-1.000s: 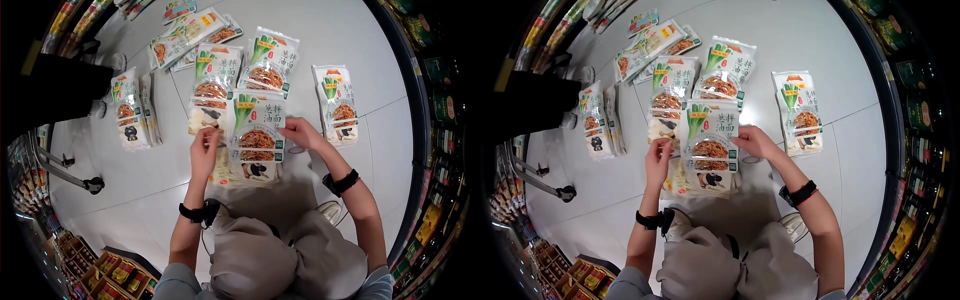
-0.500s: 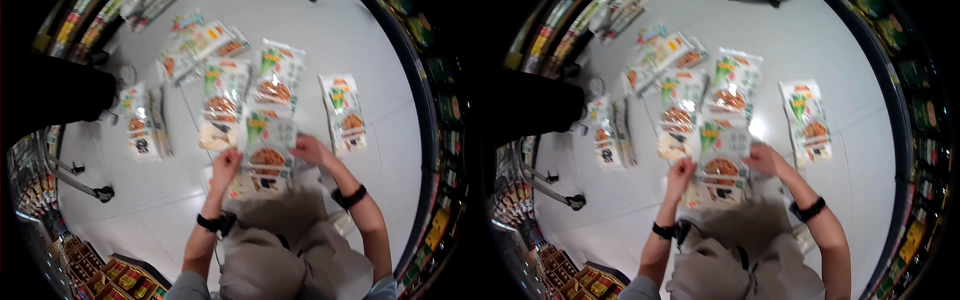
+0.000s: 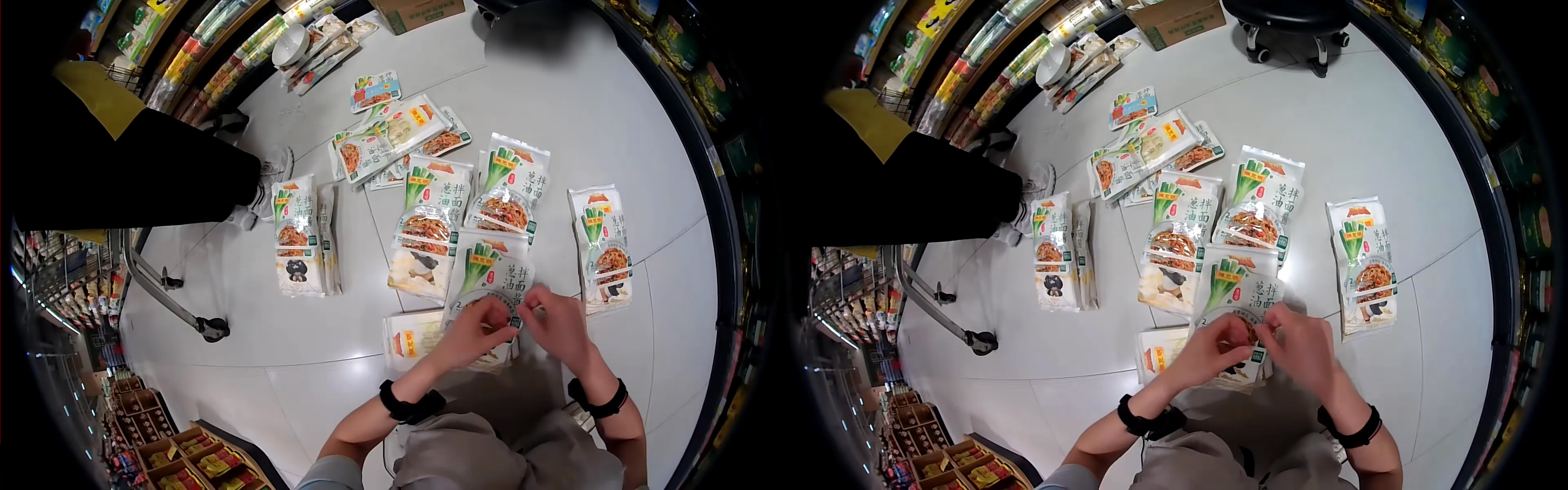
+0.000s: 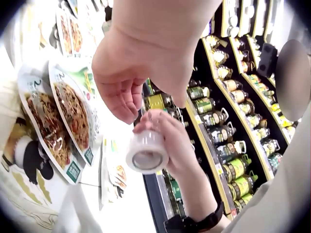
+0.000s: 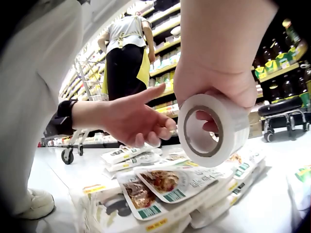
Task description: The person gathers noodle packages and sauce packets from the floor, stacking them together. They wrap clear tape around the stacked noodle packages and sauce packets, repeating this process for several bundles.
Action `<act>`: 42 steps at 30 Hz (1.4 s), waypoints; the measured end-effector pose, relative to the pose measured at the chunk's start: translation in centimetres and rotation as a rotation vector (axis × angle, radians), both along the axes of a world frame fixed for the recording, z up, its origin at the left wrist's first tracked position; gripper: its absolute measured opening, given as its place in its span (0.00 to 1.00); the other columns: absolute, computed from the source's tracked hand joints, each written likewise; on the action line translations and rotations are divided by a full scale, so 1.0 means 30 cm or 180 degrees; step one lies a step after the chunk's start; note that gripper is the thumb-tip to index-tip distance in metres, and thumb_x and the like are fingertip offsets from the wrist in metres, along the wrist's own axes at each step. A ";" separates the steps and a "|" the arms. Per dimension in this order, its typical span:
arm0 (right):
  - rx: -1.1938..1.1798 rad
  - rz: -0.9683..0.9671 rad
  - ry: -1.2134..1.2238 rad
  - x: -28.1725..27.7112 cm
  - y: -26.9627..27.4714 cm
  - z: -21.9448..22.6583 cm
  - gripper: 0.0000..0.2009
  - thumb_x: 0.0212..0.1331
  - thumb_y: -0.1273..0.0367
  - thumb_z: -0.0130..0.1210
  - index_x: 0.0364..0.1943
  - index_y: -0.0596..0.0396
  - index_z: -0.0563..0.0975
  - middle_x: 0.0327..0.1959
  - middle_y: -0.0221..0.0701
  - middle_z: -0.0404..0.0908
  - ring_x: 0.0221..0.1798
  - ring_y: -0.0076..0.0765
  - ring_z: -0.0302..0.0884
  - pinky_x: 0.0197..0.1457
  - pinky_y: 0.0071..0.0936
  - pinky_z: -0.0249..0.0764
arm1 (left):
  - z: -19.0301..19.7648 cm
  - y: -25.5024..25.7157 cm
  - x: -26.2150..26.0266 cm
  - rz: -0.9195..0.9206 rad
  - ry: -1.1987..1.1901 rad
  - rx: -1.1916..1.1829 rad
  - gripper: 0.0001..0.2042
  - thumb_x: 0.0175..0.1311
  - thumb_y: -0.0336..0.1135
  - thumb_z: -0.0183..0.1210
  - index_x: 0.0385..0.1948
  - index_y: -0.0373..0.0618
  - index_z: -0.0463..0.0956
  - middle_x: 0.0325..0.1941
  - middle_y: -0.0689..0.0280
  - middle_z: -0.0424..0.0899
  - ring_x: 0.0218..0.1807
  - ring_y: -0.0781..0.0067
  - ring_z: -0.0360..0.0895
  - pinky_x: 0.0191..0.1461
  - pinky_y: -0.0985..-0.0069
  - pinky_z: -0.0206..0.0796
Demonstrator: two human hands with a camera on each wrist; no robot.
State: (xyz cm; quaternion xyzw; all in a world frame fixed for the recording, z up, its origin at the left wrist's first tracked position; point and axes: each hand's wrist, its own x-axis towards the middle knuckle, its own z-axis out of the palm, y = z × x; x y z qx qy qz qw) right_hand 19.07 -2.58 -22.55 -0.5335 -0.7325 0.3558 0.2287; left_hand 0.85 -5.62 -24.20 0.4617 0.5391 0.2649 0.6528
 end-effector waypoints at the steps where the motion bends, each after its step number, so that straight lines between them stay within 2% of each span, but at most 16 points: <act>1: 0.0009 0.0014 0.0008 -0.010 -0.004 0.013 0.08 0.48 0.68 0.58 0.27 0.53 0.71 0.20 0.31 0.78 0.23 0.40 0.76 0.24 0.30 0.70 | -0.002 0.001 0.019 -0.0153 -0.0151 -0.0055 0.11 0.54 0.28 0.59 0.38 0.40 0.68 0.33 0.70 0.75 0.35 0.83 0.72 0.42 0.80 0.68; 3: 0.0139 0.0007 -0.0052 -0.019 -0.004 0.029 0.08 0.48 0.69 0.58 0.29 0.53 0.71 0.21 0.31 0.78 0.21 0.39 0.76 0.23 0.30 0.70 | -0.011 0.003 0.047 -0.0312 -0.0298 -0.0092 0.12 0.55 0.28 0.59 0.38 0.40 0.68 0.34 0.69 0.76 0.35 0.82 0.73 0.43 0.80 0.68; 5: 0.0192 -0.0030 -0.0008 -0.019 -0.003 0.026 0.08 0.48 0.69 0.58 0.30 0.53 0.71 0.21 0.31 0.78 0.21 0.39 0.76 0.22 0.30 0.70 | -0.025 -0.013 0.058 0.0045 -0.0878 -0.0152 0.11 0.55 0.27 0.59 0.39 0.39 0.69 0.34 0.69 0.77 0.35 0.83 0.73 0.44 0.82 0.68; 9: 0.0188 -0.0164 0.0114 -0.014 -0.003 0.016 0.08 0.48 0.69 0.58 0.31 0.52 0.71 0.20 0.31 0.78 0.20 0.39 0.76 0.21 0.29 0.69 | -0.035 -0.015 0.057 -0.0070 -0.0730 -0.0063 0.09 0.57 0.27 0.57 0.38 0.39 0.71 0.34 0.69 0.77 0.36 0.83 0.74 0.42 0.83 0.68; 11: 0.0144 -0.0170 0.0127 -0.011 -0.002 0.016 0.08 0.48 0.69 0.58 0.31 0.52 0.71 0.20 0.31 0.78 0.20 0.39 0.76 0.21 0.29 0.69 | -0.041 -0.018 0.060 0.0028 -0.1121 -0.0396 0.07 0.59 0.28 0.56 0.38 0.39 0.72 0.34 0.69 0.78 0.36 0.83 0.75 0.40 0.84 0.69; 21: 0.0302 -0.0209 0.0247 0.007 -0.012 0.004 0.08 0.49 0.69 0.57 0.30 0.53 0.71 0.22 0.32 0.77 0.21 0.41 0.75 0.21 0.31 0.68 | -0.083 -0.044 0.061 0.0474 -0.0958 -0.0258 0.02 0.58 0.26 0.53 0.30 0.40 0.72 0.28 0.70 0.77 0.28 0.84 0.73 0.34 0.85 0.68; 23: 0.0191 -0.0259 0.0223 0.009 -0.013 0.002 0.07 0.49 0.69 0.57 0.29 0.52 0.71 0.22 0.32 0.77 0.22 0.41 0.75 0.22 0.30 0.68 | -0.101 -0.051 0.041 0.0529 -0.0892 -0.0372 0.01 0.58 0.26 0.54 0.30 0.40 0.72 0.26 0.70 0.76 0.27 0.83 0.73 0.34 0.86 0.68; 25: -0.0087 -0.0183 0.0309 0.024 -0.018 -0.011 0.06 0.50 0.71 0.57 0.31 0.56 0.73 0.22 0.33 0.77 0.25 0.35 0.77 0.25 0.24 0.69 | -0.108 -0.055 0.020 0.0300 -0.0693 -0.0425 0.01 0.59 0.26 0.52 0.29 0.40 0.71 0.34 0.67 0.77 0.32 0.81 0.74 0.35 0.84 0.69; 27: -0.0389 -0.0134 0.0268 0.033 -0.016 -0.005 0.06 0.53 0.69 0.54 0.31 0.56 0.73 0.21 0.33 0.76 0.24 0.29 0.76 0.27 0.22 0.69 | -0.128 -0.065 0.020 0.0288 -0.1407 -0.0250 0.01 0.57 0.23 0.51 0.29 0.40 0.71 0.39 0.68 0.73 0.39 0.81 0.72 0.41 0.81 0.70; 31: -0.1374 0.0063 0.0702 0.070 -0.027 -0.094 0.08 0.56 0.67 0.51 0.35 0.56 0.72 0.25 0.32 0.76 0.27 0.23 0.75 0.30 0.20 0.68 | -0.094 -0.056 -0.005 0.0260 -0.1553 -0.1003 0.04 0.57 0.21 0.46 0.27 0.43 0.66 0.49 0.62 0.72 0.53 0.70 0.71 0.50 0.74 0.70; 33: -0.2005 0.0210 0.1506 0.071 -0.038 -0.138 0.08 0.56 0.70 0.47 0.40 0.55 0.70 0.30 0.30 0.75 0.29 0.20 0.71 0.32 0.19 0.66 | -0.100 -0.052 -0.018 0.0284 -0.1749 -0.1349 0.03 0.58 0.22 0.45 0.27 0.42 0.66 0.49 0.58 0.73 0.53 0.66 0.72 0.50 0.73 0.71; 34: -0.2337 0.0350 0.1308 0.083 -0.031 -0.116 0.13 0.52 0.74 0.46 0.44 0.53 0.67 0.35 0.28 0.75 0.28 0.20 0.67 0.30 0.19 0.64 | -0.109 -0.057 -0.019 0.0293 -0.1746 -0.1369 0.03 0.58 0.22 0.45 0.27 0.42 0.66 0.49 0.58 0.73 0.53 0.66 0.72 0.50 0.73 0.71; 37: -0.2207 0.0369 0.1143 0.080 -0.039 -0.097 0.17 0.46 0.76 0.46 0.45 0.53 0.66 0.34 0.28 0.75 0.25 0.21 0.66 0.29 0.19 0.63 | -0.128 -0.064 -0.030 0.0454 -0.2177 -0.1474 0.02 0.59 0.25 0.45 0.31 0.44 0.65 0.48 0.55 0.74 0.53 0.64 0.73 0.50 0.73 0.71; 39: -0.2066 0.0479 0.1032 0.075 -0.031 -0.086 0.19 0.44 0.76 0.47 0.46 0.54 0.65 0.35 0.29 0.75 0.25 0.22 0.66 0.29 0.19 0.63 | -0.119 -0.060 -0.020 0.0802 -0.2612 -0.1993 0.03 0.61 0.28 0.46 0.35 0.45 0.64 0.46 0.55 0.75 0.51 0.65 0.74 0.49 0.73 0.71; 40: -0.1947 0.0541 0.0868 0.073 -0.029 -0.085 0.21 0.43 0.77 0.48 0.47 0.54 0.65 0.35 0.29 0.75 0.25 0.23 0.66 0.29 0.20 0.64 | -0.115 -0.054 -0.008 0.0892 -0.2341 -0.2025 0.06 0.62 0.32 0.47 0.39 0.46 0.63 0.42 0.58 0.78 0.45 0.69 0.77 0.46 0.75 0.73; 42: -0.1748 0.0604 0.0783 0.064 -0.031 -0.087 0.22 0.42 0.76 0.48 0.48 0.53 0.65 0.37 0.29 0.75 0.26 0.25 0.67 0.30 0.21 0.65 | -0.112 -0.052 0.013 0.0823 -0.1899 -0.1994 0.06 0.62 0.33 0.50 0.38 0.46 0.66 0.39 0.61 0.78 0.41 0.73 0.78 0.43 0.78 0.73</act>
